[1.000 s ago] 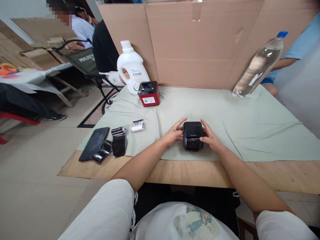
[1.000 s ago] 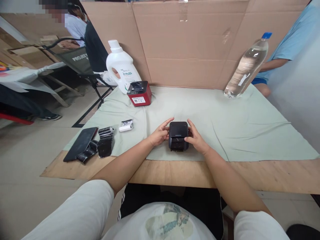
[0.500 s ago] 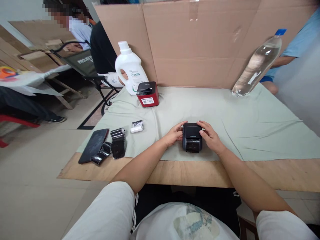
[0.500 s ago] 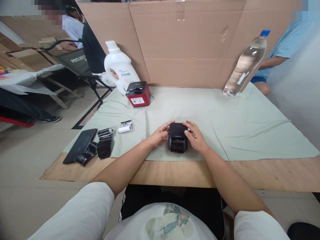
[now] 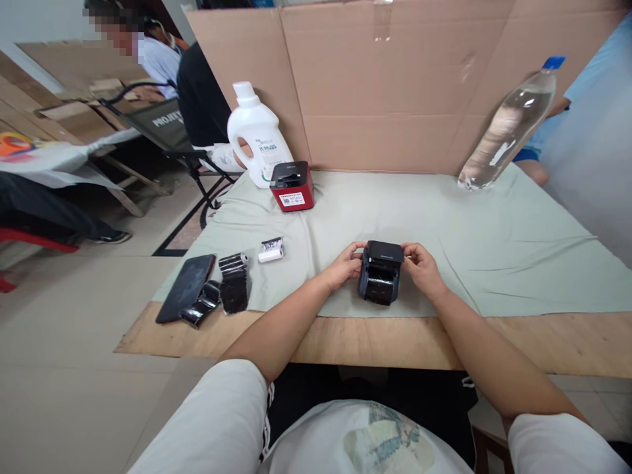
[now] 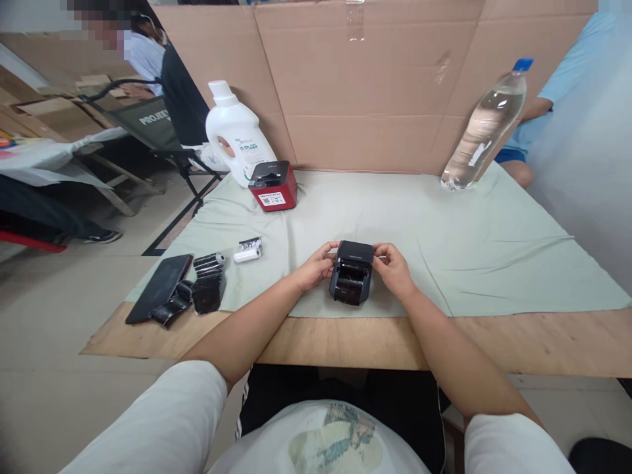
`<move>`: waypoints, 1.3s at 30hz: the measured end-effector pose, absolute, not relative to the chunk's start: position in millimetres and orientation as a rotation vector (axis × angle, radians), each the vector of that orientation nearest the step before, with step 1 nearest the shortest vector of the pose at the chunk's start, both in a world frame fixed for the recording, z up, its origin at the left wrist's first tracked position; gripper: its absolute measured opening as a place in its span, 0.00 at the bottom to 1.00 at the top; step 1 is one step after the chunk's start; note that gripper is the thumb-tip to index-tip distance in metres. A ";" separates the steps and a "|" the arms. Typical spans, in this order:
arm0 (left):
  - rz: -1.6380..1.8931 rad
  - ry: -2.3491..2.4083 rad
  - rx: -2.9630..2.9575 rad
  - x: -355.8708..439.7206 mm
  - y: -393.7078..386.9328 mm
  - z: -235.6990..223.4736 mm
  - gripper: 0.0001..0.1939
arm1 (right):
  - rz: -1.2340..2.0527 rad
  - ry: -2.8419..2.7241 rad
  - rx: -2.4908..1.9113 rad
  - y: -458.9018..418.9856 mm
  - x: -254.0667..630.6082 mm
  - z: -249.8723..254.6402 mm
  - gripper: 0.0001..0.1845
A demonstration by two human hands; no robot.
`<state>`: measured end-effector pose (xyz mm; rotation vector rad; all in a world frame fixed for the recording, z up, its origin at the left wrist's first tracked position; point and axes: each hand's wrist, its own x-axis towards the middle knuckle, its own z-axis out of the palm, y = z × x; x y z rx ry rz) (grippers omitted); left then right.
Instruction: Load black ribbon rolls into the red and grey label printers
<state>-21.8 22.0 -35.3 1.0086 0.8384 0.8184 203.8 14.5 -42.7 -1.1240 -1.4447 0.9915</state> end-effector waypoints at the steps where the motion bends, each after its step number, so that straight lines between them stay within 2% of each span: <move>1: 0.819 0.840 1.006 -22.0 22.1 -35.3 0.31 | 0.955 -1.452 -1.121 13.9 203.3 -42.3 0.21; 5: 0.822 0.855 1.002 -22.0 21.2 -32.5 0.29 | 0.909 -1.481 -1.078 12.1 202.7 -40.1 0.20; 9: 0.819 0.899 1.012 -19.9 19.7 -27.8 0.27 | 1.001 -1.518 -1.076 14.3 203.6 -44.9 0.31; 11: 0.820 0.958 1.048 -19.1 19.6 -25.9 0.27 | 1.032 -1.541 -1.095 15.9 204.3 -48.9 0.33; 15: 0.843 1.210 1.334 -19.9 19.8 -23.2 0.27 | 1.054 -1.596 -1.131 17.5 205.0 -54.5 0.29; 20: 0.857 1.516 1.773 -21.9 16.1 -19.5 0.18 | 1.053 -1.625 -1.147 19.6 203.4 -58.5 0.28; 26: 0.906 1.570 2.056 -15.6 11.3 1.3 0.12 | 1.062 -1.574 -1.173 23.4 202.1 -62.6 0.24; 28: 0.745 1.520 2.246 -9.0 13.6 14.3 0.13 | 1.057 -1.557 -1.186 23.7 201.4 -62.9 0.24; 35: -0.317 1.419 2.667 28.9 34.1 52.6 0.15 | 0.968 -1.574 -1.210 22.7 200.6 -60.4 0.20; 39: -0.484 1.478 2.622 39.9 39.8 56.0 0.16 | 0.935 -1.578 -1.214 22.8 200.3 -60.5 0.20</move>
